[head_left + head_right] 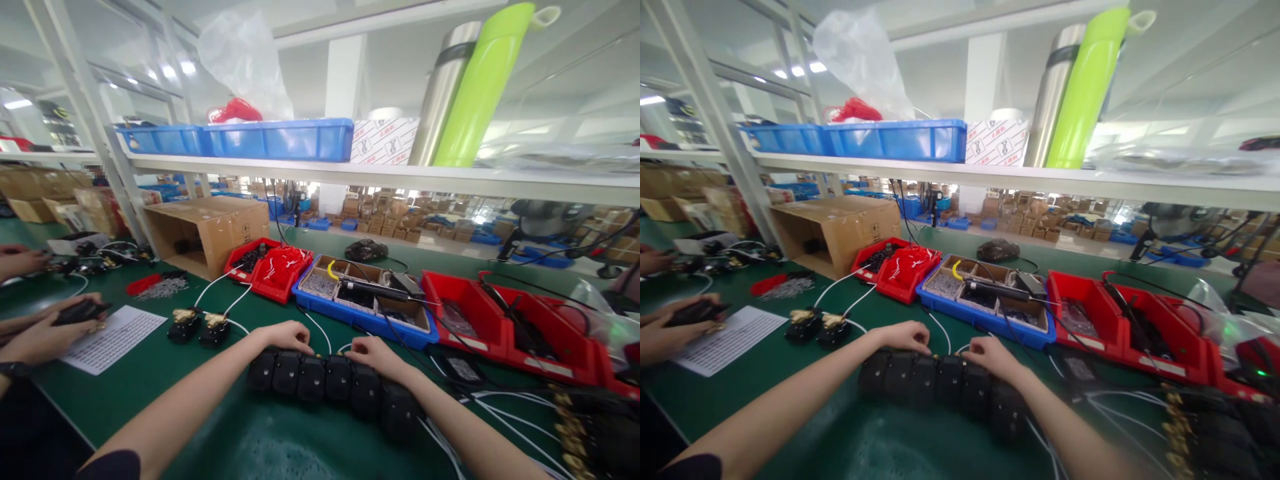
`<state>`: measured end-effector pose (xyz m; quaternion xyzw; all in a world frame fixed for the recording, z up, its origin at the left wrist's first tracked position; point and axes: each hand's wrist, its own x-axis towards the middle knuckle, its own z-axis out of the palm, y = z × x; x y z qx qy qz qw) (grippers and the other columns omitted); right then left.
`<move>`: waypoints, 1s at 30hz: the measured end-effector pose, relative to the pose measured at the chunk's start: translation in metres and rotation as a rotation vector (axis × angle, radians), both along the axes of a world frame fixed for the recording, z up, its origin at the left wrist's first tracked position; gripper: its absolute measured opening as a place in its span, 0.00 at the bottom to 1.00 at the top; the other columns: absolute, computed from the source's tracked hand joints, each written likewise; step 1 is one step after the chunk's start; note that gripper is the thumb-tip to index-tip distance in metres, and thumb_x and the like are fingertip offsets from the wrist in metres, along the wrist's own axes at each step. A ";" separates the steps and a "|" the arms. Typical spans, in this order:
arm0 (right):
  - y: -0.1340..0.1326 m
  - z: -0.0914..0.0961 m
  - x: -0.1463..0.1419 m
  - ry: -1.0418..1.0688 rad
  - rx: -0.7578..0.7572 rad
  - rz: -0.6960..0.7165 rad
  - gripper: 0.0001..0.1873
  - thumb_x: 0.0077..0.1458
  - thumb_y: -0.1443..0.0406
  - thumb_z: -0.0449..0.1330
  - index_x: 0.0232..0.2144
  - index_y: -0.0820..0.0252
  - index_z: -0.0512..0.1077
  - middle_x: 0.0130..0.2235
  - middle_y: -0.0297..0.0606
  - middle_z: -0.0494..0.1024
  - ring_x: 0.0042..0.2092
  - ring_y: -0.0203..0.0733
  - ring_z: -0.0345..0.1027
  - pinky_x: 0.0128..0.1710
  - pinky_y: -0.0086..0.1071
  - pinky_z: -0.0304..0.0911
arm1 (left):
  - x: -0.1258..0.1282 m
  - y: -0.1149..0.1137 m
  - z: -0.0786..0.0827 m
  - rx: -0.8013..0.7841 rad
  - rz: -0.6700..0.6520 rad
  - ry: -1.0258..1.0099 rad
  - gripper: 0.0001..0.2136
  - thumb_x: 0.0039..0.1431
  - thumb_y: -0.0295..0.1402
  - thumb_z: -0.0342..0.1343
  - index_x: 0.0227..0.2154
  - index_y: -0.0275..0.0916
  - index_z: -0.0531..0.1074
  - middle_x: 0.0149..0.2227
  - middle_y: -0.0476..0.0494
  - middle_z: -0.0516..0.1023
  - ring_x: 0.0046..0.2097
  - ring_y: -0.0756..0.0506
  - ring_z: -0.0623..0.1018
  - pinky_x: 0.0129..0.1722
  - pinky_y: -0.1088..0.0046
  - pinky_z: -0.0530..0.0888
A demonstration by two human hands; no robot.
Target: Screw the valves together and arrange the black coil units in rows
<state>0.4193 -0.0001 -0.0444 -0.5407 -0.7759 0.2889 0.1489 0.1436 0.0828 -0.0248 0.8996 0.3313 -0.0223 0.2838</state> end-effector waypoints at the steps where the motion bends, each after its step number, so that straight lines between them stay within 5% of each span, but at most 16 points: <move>1: 0.000 0.005 0.002 -0.012 0.059 -0.044 0.14 0.64 0.58 0.60 0.32 0.64 0.72 0.34 0.34 0.75 0.38 0.39 0.71 0.43 0.39 0.69 | 0.001 0.001 0.006 0.041 0.030 -0.025 0.12 0.63 0.40 0.60 0.32 0.35 0.73 0.32 0.49 0.76 0.34 0.47 0.76 0.38 0.66 0.76; 5: -0.019 0.041 0.023 -0.007 0.242 -0.175 0.08 0.64 0.65 0.57 0.33 0.62 0.72 0.35 0.36 0.74 0.39 0.41 0.70 0.44 0.39 0.66 | 0.006 -0.018 0.041 0.225 0.151 -0.185 0.11 0.64 0.39 0.56 0.33 0.35 0.73 0.35 0.45 0.75 0.39 0.44 0.76 0.42 0.64 0.73; 8: -0.062 0.076 0.047 0.018 0.316 -0.248 0.08 0.63 0.66 0.54 0.35 0.60 0.72 0.37 0.39 0.74 0.38 0.42 0.69 0.41 0.37 0.66 | 0.020 -0.070 0.062 0.293 0.150 -0.319 0.11 0.64 0.41 0.55 0.40 0.37 0.73 0.43 0.42 0.75 0.46 0.42 0.74 0.48 0.62 0.71; 10: -0.107 0.097 0.062 0.029 0.337 -0.281 0.09 0.64 0.62 0.53 0.39 0.58 0.72 0.39 0.39 0.74 0.38 0.42 0.69 0.39 0.35 0.66 | 0.036 -0.119 0.067 0.269 0.065 -0.392 0.13 0.63 0.43 0.58 0.45 0.41 0.72 0.47 0.43 0.75 0.51 0.42 0.73 0.52 0.64 0.70; 14: -0.209 0.115 0.086 -0.036 0.354 -0.267 0.11 0.65 0.58 0.54 0.41 0.55 0.73 0.40 0.40 0.75 0.38 0.41 0.70 0.37 0.33 0.68 | 0.066 -0.215 0.057 0.318 -0.307 -0.412 0.29 0.54 0.51 0.64 0.54 0.43 0.66 0.53 0.41 0.74 0.52 0.39 0.74 0.52 0.61 0.71; 17: -0.278 0.098 0.109 -0.199 0.371 -0.254 0.14 0.61 0.57 0.61 0.48 0.52 0.73 0.48 0.42 0.76 0.48 0.46 0.73 0.45 0.34 0.71 | 0.084 -0.252 0.039 0.476 -0.435 -0.330 0.33 0.56 0.49 0.64 0.59 0.40 0.62 0.53 0.38 0.76 0.51 0.37 0.75 0.47 0.59 0.74; 21: -0.336 0.049 0.139 -0.413 0.477 -0.282 0.32 0.51 0.55 0.69 0.58 0.51 0.69 0.53 0.44 0.75 0.51 0.51 0.74 0.47 0.38 0.73 | 0.102 -0.262 0.017 0.722 -0.429 -0.372 0.27 0.56 0.39 0.66 0.56 0.36 0.64 0.46 0.39 0.79 0.43 0.38 0.78 0.40 0.61 0.75; 25: -0.349 0.017 0.151 -0.507 0.664 -0.220 0.34 0.49 0.55 0.71 0.58 0.54 0.69 0.47 0.43 0.79 0.43 0.49 0.77 0.40 0.35 0.75 | 0.112 -0.264 0.014 0.850 -0.450 -0.429 0.25 0.54 0.38 0.67 0.51 0.34 0.67 0.36 0.45 0.79 0.33 0.43 0.77 0.29 0.64 0.71; 30: -0.328 0.019 0.137 -0.464 0.866 -0.133 0.21 0.68 0.54 0.52 0.54 0.59 0.71 0.35 0.40 0.78 0.32 0.39 0.75 0.31 0.28 0.70 | 0.117 -0.270 0.020 0.880 -0.454 -0.335 0.26 0.53 0.47 0.67 0.48 0.36 0.69 0.32 0.50 0.78 0.31 0.45 0.76 0.24 0.65 0.67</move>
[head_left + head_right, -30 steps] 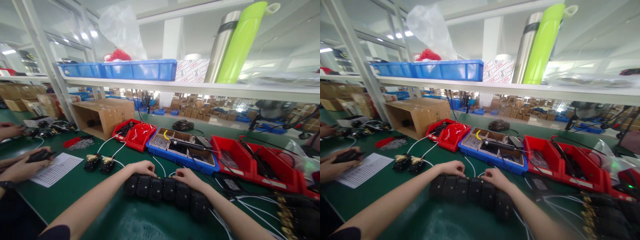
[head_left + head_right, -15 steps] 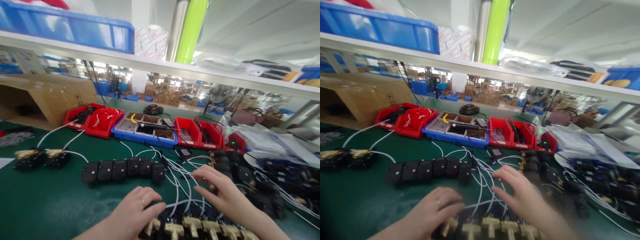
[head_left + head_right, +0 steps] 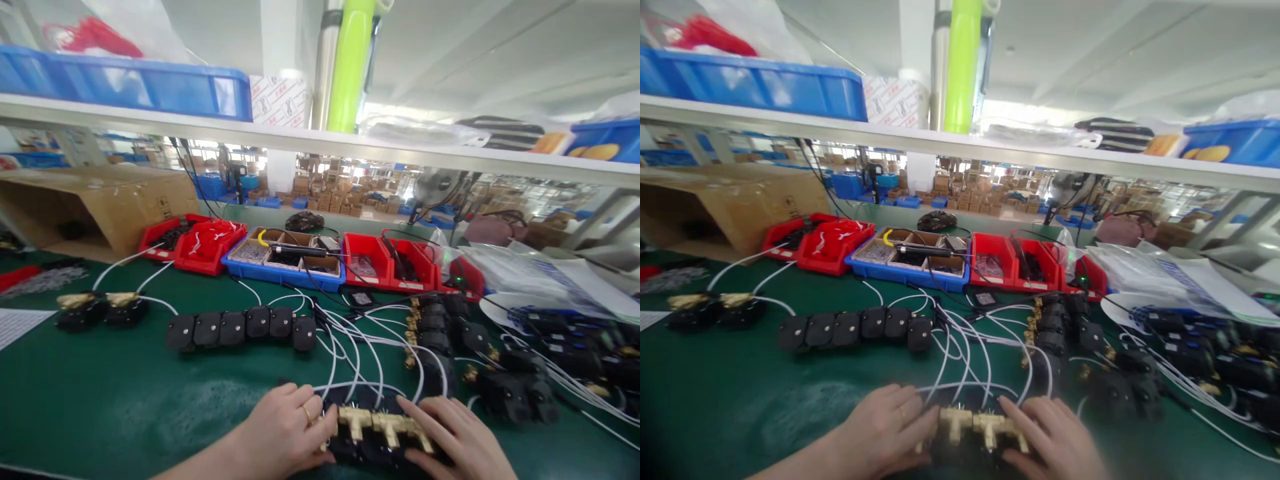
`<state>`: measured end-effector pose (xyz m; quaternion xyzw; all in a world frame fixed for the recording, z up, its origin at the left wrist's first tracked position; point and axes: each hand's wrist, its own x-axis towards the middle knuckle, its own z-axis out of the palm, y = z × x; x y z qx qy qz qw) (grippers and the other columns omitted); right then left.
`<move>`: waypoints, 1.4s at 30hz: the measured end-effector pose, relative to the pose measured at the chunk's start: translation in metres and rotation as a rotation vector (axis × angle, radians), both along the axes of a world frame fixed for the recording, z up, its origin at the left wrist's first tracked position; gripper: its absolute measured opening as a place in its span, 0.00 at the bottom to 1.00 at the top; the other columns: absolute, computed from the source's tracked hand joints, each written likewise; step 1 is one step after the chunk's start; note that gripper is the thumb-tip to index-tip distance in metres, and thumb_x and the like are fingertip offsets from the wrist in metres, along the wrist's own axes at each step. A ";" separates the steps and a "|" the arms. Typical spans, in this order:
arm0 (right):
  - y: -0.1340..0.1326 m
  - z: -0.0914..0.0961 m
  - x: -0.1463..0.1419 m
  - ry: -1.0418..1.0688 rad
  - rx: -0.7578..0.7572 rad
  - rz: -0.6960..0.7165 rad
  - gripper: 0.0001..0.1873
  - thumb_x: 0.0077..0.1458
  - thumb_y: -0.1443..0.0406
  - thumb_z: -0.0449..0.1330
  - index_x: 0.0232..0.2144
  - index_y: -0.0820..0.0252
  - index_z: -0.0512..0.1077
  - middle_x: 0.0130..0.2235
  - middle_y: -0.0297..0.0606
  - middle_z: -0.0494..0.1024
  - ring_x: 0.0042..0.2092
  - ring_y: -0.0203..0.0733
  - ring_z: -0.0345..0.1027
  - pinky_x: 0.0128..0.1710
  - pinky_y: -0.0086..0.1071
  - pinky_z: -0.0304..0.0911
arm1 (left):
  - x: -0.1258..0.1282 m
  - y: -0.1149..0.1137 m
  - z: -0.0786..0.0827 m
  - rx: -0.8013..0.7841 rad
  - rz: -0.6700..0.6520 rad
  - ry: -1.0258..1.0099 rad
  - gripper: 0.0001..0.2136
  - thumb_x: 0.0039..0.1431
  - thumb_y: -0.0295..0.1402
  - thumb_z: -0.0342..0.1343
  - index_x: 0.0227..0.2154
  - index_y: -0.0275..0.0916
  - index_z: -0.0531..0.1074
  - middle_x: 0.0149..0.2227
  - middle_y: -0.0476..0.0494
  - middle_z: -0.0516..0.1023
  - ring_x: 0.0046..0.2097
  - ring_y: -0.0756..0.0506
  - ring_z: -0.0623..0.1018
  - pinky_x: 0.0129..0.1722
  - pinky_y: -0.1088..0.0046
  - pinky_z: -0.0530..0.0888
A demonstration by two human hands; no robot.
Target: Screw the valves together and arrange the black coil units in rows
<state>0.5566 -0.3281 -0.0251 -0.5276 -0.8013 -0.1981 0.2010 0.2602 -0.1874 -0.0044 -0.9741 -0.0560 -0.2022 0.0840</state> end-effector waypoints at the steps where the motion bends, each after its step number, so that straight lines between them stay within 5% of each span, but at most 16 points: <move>1: 0.004 0.002 -0.004 -0.006 0.019 0.019 0.20 0.69 0.55 0.50 0.54 0.59 0.72 0.33 0.39 0.78 0.30 0.38 0.74 0.28 0.28 0.69 | -0.002 -0.001 0.000 -0.005 0.014 0.006 0.24 0.53 0.46 0.67 0.47 0.36 0.69 0.32 0.50 0.78 0.31 0.45 0.75 0.24 0.66 0.66; 4: 0.011 0.000 -0.018 -0.025 0.031 0.047 0.19 0.70 0.58 0.47 0.52 0.59 0.72 0.31 0.38 0.76 0.28 0.38 0.72 0.25 0.29 0.65 | -0.011 -0.005 0.000 -0.046 0.086 0.017 0.20 0.56 0.41 0.66 0.47 0.37 0.69 0.34 0.49 0.79 0.33 0.44 0.77 0.28 0.65 0.69; 9: 0.019 -0.006 -0.035 -0.026 0.009 0.043 0.17 0.69 0.60 0.50 0.52 0.58 0.72 0.32 0.37 0.76 0.29 0.37 0.73 0.28 0.29 0.64 | -0.011 -0.010 0.006 -0.209 0.342 0.242 0.31 0.60 0.44 0.61 0.61 0.38 0.59 0.45 0.43 0.79 0.41 0.38 0.79 0.34 0.61 0.73; 14: 0.030 0.001 -0.044 0.038 0.053 0.048 0.16 0.71 0.62 0.47 0.48 0.59 0.73 0.30 0.35 0.76 0.27 0.36 0.71 0.26 0.30 0.60 | 0.003 -0.004 0.014 -0.203 0.409 0.417 0.09 0.68 0.37 0.53 0.47 0.40 0.70 0.39 0.45 0.79 0.38 0.40 0.78 0.29 0.67 0.69; 19: 0.036 0.004 -0.044 0.152 -0.011 0.112 0.13 0.69 0.63 0.50 0.45 0.58 0.74 0.29 0.34 0.75 0.26 0.35 0.69 0.26 0.29 0.57 | 0.002 0.002 0.021 -0.227 0.358 0.439 0.08 0.68 0.39 0.52 0.39 0.41 0.71 0.36 0.48 0.79 0.36 0.43 0.78 0.25 0.69 0.62; 24: 0.052 0.016 -0.043 0.342 -0.396 0.074 0.11 0.66 0.59 0.55 0.41 0.52 0.77 0.29 0.32 0.75 0.29 0.36 0.70 0.28 0.28 0.55 | -0.001 0.009 0.039 -0.450 0.398 0.473 0.06 0.67 0.37 0.55 0.34 0.42 0.72 0.32 0.51 0.79 0.31 0.45 0.76 0.25 0.71 0.56; 30: 0.092 0.032 -0.039 0.690 -0.805 0.027 0.12 0.58 0.57 0.60 0.36 0.55 0.82 0.34 0.36 0.80 0.36 0.43 0.71 0.36 0.31 0.58 | -0.001 0.044 0.048 -0.983 0.359 0.431 0.11 0.63 0.42 0.54 0.30 0.41 0.73 0.26 0.52 0.70 0.29 0.47 0.69 0.26 0.74 0.55; 36: 0.128 0.007 -0.033 0.807 -1.104 0.121 0.16 0.54 0.54 0.62 0.33 0.60 0.83 0.28 0.34 0.79 0.28 0.37 0.65 0.26 0.28 0.54 | -0.006 0.067 0.026 -1.252 0.286 0.519 0.17 0.61 0.48 0.52 0.31 0.38 0.74 0.28 0.52 0.69 0.31 0.48 0.68 0.28 0.77 0.61; 42: 0.158 -0.011 -0.027 0.808 -1.227 0.082 0.15 0.57 0.55 0.63 0.34 0.62 0.81 0.29 0.34 0.80 0.30 0.36 0.69 0.31 0.29 0.64 | -0.008 0.094 0.000 -1.337 0.267 0.506 0.20 0.60 0.51 0.51 0.36 0.39 0.77 0.31 0.50 0.74 0.34 0.47 0.71 0.36 0.75 0.67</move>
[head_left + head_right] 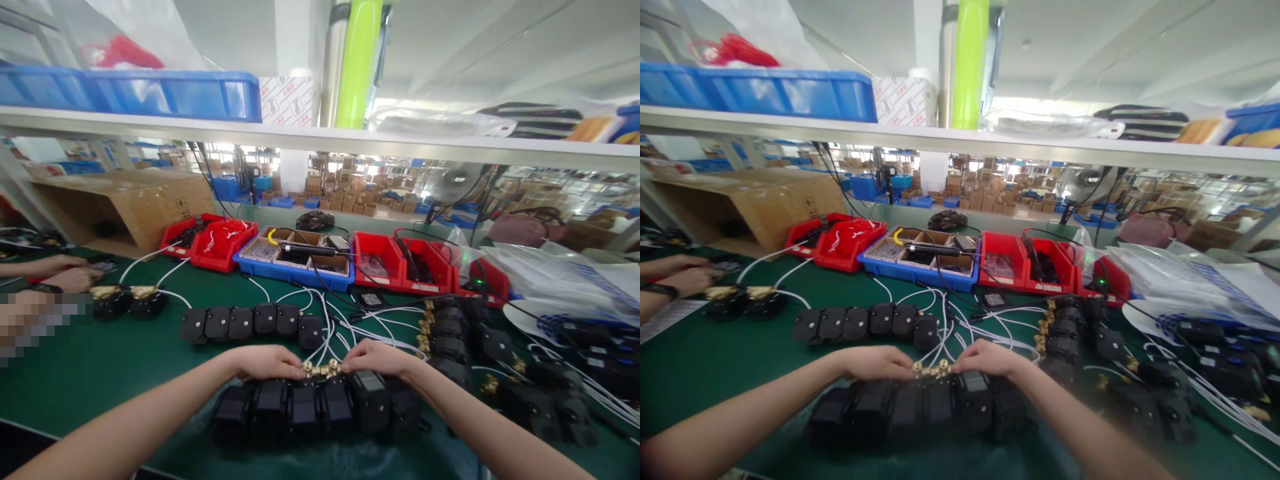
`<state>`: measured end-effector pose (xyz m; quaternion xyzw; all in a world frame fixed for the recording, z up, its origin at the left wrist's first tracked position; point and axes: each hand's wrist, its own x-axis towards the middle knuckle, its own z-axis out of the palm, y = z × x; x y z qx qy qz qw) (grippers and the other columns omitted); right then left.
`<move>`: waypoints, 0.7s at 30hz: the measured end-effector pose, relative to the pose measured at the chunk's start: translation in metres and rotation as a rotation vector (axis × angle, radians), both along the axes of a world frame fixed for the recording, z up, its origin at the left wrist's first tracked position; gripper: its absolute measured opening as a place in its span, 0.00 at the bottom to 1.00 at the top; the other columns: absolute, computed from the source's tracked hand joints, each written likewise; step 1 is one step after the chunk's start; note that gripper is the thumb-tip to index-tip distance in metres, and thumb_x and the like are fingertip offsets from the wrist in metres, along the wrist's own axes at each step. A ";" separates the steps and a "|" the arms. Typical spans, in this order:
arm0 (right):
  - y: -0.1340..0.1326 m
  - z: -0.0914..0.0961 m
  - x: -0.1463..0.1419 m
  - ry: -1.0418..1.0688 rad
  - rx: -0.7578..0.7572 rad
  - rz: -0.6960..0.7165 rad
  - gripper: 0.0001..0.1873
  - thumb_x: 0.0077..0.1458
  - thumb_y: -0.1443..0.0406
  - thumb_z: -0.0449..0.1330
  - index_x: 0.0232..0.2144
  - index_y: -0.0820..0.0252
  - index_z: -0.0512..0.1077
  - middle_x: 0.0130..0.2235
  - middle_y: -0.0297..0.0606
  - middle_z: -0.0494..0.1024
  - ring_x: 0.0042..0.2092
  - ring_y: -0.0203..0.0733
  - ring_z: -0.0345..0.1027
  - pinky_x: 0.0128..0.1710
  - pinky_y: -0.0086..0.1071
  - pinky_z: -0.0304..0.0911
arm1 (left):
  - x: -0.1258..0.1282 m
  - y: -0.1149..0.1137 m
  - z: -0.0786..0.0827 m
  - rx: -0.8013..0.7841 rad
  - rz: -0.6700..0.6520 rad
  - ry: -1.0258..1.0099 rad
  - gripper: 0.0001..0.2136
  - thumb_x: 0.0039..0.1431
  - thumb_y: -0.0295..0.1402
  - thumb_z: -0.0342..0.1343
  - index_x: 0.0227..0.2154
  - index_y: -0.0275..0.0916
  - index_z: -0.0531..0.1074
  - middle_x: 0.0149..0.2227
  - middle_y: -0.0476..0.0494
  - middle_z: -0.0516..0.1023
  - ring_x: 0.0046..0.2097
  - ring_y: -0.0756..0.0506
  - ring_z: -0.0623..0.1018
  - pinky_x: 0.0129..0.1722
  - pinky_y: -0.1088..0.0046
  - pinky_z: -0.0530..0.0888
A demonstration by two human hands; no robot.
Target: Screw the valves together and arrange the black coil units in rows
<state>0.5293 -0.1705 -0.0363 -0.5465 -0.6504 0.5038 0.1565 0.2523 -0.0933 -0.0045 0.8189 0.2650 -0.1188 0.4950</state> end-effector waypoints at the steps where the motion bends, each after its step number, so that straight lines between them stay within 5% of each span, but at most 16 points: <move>1: 0.003 -0.001 0.000 -0.021 0.008 0.002 0.15 0.57 0.56 0.63 0.33 0.63 0.80 0.30 0.34 0.80 0.30 0.37 0.71 0.32 0.30 0.66 | -0.001 0.004 -0.003 0.018 0.010 -0.006 0.20 0.59 0.50 0.52 0.35 0.38 0.77 0.31 0.49 0.74 0.34 0.46 0.72 0.36 0.75 0.68; 7: 0.020 -0.009 -0.007 -0.190 0.293 -0.155 0.10 0.57 0.62 0.67 0.33 0.63 0.74 0.39 0.36 0.76 0.42 0.41 0.71 0.46 0.40 0.68 | -0.004 0.013 -0.011 0.262 0.131 -0.116 0.13 0.52 0.41 0.61 0.33 0.35 0.77 0.37 0.45 0.75 0.38 0.44 0.73 0.37 0.73 0.67; 11: 0.024 0.005 0.003 -0.248 0.405 -0.305 0.11 0.62 0.61 0.61 0.30 0.62 0.72 0.32 0.34 0.74 0.37 0.40 0.70 0.43 0.39 0.67 | -0.012 0.013 0.013 0.235 0.129 -0.121 0.17 0.63 0.43 0.50 0.36 0.37 0.79 0.39 0.44 0.81 0.41 0.44 0.77 0.43 0.72 0.71; 14: -0.005 0.032 0.018 -0.211 0.462 -0.338 0.14 0.64 0.59 0.53 0.34 0.61 0.74 0.35 0.39 0.77 0.40 0.42 0.71 0.45 0.38 0.68 | -0.034 -0.004 0.037 0.296 0.224 -0.163 0.19 0.68 0.42 0.42 0.46 0.41 0.77 0.51 0.44 0.80 0.53 0.43 0.76 0.57 0.67 0.67; 16: -0.040 0.042 0.025 -0.173 0.465 -0.282 0.15 0.62 0.56 0.55 0.45 0.58 0.75 0.46 0.41 0.78 0.48 0.45 0.72 0.49 0.38 0.69 | -0.051 -0.027 0.041 0.455 0.342 -0.217 0.17 0.65 0.42 0.50 0.52 0.43 0.73 0.56 0.43 0.76 0.57 0.41 0.73 0.60 0.61 0.66; 18: -0.075 0.038 0.026 -0.200 0.476 -0.179 0.29 0.53 0.58 0.66 0.58 0.52 0.69 0.59 0.43 0.71 0.59 0.52 0.66 0.57 0.43 0.66 | -0.063 -0.055 0.031 0.663 0.311 -0.250 0.22 0.58 0.40 0.61 0.56 0.48 0.70 0.59 0.43 0.73 0.58 0.39 0.72 0.59 0.59 0.68; 21: -0.106 0.009 0.017 -0.451 0.613 -0.164 0.56 0.38 0.64 0.75 0.67 0.47 0.56 0.64 0.45 0.63 0.62 0.59 0.63 0.59 0.50 0.64 | -0.061 -0.088 -0.001 1.009 0.196 -0.266 0.47 0.37 0.45 0.75 0.63 0.51 0.62 0.61 0.39 0.71 0.59 0.31 0.71 0.58 0.48 0.67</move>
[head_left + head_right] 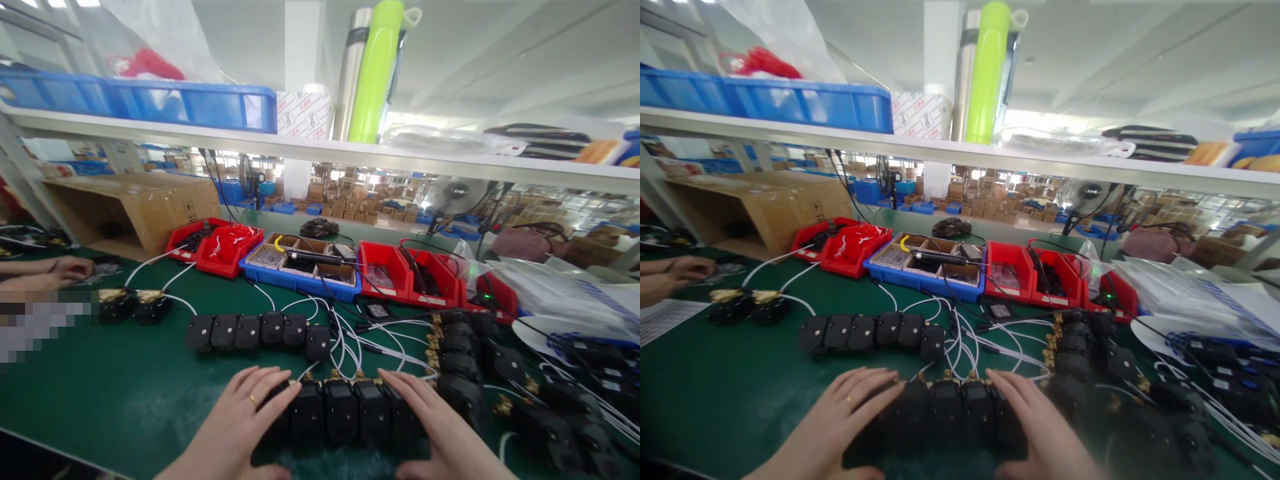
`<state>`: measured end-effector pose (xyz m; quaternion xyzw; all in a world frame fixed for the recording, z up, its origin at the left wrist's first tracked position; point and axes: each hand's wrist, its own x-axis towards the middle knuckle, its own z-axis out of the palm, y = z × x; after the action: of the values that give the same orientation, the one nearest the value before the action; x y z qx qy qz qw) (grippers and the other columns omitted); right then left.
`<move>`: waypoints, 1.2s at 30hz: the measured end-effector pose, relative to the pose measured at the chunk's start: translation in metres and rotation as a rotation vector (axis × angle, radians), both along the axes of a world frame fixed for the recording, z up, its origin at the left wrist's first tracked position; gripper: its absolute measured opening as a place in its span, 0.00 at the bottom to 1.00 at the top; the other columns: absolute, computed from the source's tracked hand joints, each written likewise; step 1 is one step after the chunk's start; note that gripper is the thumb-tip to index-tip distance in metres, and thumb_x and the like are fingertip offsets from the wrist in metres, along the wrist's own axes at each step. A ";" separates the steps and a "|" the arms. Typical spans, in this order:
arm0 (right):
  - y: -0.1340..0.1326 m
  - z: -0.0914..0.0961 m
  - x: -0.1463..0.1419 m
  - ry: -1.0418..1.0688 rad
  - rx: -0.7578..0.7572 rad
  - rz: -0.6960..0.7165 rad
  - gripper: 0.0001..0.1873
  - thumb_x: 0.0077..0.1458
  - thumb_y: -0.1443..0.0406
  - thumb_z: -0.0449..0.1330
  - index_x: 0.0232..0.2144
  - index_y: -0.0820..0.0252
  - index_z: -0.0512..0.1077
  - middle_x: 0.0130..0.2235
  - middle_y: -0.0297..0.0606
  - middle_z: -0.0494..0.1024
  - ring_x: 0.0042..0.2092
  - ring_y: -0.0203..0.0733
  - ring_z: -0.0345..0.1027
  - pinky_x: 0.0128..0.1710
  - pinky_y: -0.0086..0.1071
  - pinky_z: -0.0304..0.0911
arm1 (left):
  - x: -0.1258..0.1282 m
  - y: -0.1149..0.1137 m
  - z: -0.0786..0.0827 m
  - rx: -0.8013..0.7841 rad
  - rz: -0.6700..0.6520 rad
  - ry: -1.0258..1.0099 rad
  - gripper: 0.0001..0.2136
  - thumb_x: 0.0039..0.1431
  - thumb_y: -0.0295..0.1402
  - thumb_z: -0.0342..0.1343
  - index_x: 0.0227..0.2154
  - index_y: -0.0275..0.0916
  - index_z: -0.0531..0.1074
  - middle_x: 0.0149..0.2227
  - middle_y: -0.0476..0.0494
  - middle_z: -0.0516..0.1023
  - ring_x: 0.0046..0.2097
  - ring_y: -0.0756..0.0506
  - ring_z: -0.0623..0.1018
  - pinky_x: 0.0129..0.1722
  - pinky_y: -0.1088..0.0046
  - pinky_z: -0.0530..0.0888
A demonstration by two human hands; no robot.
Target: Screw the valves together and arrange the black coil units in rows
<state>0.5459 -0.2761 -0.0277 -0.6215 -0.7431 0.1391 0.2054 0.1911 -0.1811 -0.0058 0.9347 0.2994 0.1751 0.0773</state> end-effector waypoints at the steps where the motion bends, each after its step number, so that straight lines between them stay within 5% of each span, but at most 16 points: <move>1: -0.003 -0.011 -0.005 -0.080 0.067 -0.021 0.55 0.39 0.66 0.73 0.67 0.47 0.55 0.64 0.45 0.64 0.61 0.59 0.63 0.59 0.51 0.65 | 0.004 -0.006 -0.011 0.071 0.009 0.026 0.49 0.37 0.44 0.75 0.65 0.50 0.58 0.61 0.37 0.70 0.58 0.30 0.71 0.58 0.46 0.66; 5: 0.006 -0.029 -0.028 -0.274 0.308 -0.011 0.45 0.44 0.75 0.63 0.64 0.51 0.61 0.56 0.43 0.72 0.55 0.54 0.68 0.53 0.45 0.72 | 0.020 -0.009 -0.032 0.218 0.100 0.023 0.34 0.53 0.34 0.68 0.62 0.48 0.62 0.55 0.42 0.77 0.52 0.37 0.76 0.51 0.55 0.66; 11: -0.007 -0.027 -0.047 -0.360 0.464 0.075 0.41 0.40 0.71 0.64 0.60 0.60 0.65 0.50 0.43 0.77 0.48 0.55 0.71 0.46 0.40 0.74 | -0.002 -0.002 -0.027 0.293 -0.002 -0.123 0.29 0.52 0.32 0.68 0.58 0.46 0.68 0.52 0.47 0.79 0.49 0.41 0.75 0.48 0.62 0.62; 16: -0.014 -0.039 -0.055 -0.298 0.457 0.062 0.41 0.41 0.70 0.64 0.60 0.59 0.64 0.49 0.41 0.78 0.46 0.53 0.71 0.46 0.39 0.73 | -0.014 -0.001 -0.027 0.247 -0.013 -0.112 0.27 0.54 0.31 0.65 0.58 0.48 0.68 0.52 0.48 0.79 0.50 0.41 0.74 0.49 0.62 0.61; 24: 0.029 -0.022 -0.043 -0.246 0.353 0.019 0.39 0.41 0.76 0.63 0.59 0.57 0.66 0.53 0.44 0.74 0.51 0.55 0.68 0.49 0.46 0.73 | 0.015 -0.003 -0.023 0.224 0.133 -0.036 0.30 0.53 0.29 0.66 0.59 0.45 0.65 0.53 0.45 0.78 0.50 0.39 0.75 0.47 0.60 0.65; 29: 0.029 -0.010 -0.026 -0.195 0.311 0.055 0.41 0.50 0.60 0.68 0.64 0.49 0.59 0.55 0.43 0.74 0.53 0.56 0.71 0.48 0.45 0.74 | -0.002 -0.005 -0.018 0.170 0.078 -0.094 0.36 0.54 0.37 0.67 0.64 0.47 0.58 0.58 0.41 0.73 0.56 0.38 0.72 0.58 0.54 0.66; 31: 0.035 -0.002 -0.021 -0.096 0.323 0.005 0.36 0.59 0.56 0.61 0.66 0.46 0.55 0.57 0.42 0.72 0.55 0.53 0.70 0.51 0.43 0.72 | -0.024 0.009 -0.013 0.145 0.166 -0.222 0.29 0.60 0.39 0.61 0.63 0.48 0.59 0.60 0.41 0.71 0.60 0.38 0.69 0.61 0.54 0.64; 33: 0.051 0.009 -0.025 0.014 0.257 -0.076 0.29 0.63 0.56 0.55 0.65 0.46 0.56 0.58 0.41 0.70 0.56 0.49 0.70 0.52 0.41 0.70 | -0.051 0.035 -0.007 0.094 0.404 -0.371 0.21 0.65 0.40 0.54 0.59 0.47 0.65 0.59 0.41 0.71 0.60 0.39 0.68 0.61 0.55 0.64; 36: 0.088 0.027 -0.050 0.072 0.003 -0.076 0.30 0.61 0.57 0.58 0.64 0.49 0.59 0.59 0.42 0.67 0.48 0.46 0.72 0.50 0.38 0.68 | -0.086 0.085 -0.001 -0.031 0.719 -0.485 0.28 0.54 0.48 0.59 0.56 0.40 0.69 0.60 0.35 0.69 0.62 0.32 0.65 0.64 0.48 0.58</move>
<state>0.4963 -0.1883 -0.0005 -0.6434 -0.7114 0.1524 0.2383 0.1049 -0.0958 -0.0071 0.7014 0.5818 0.4010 0.0938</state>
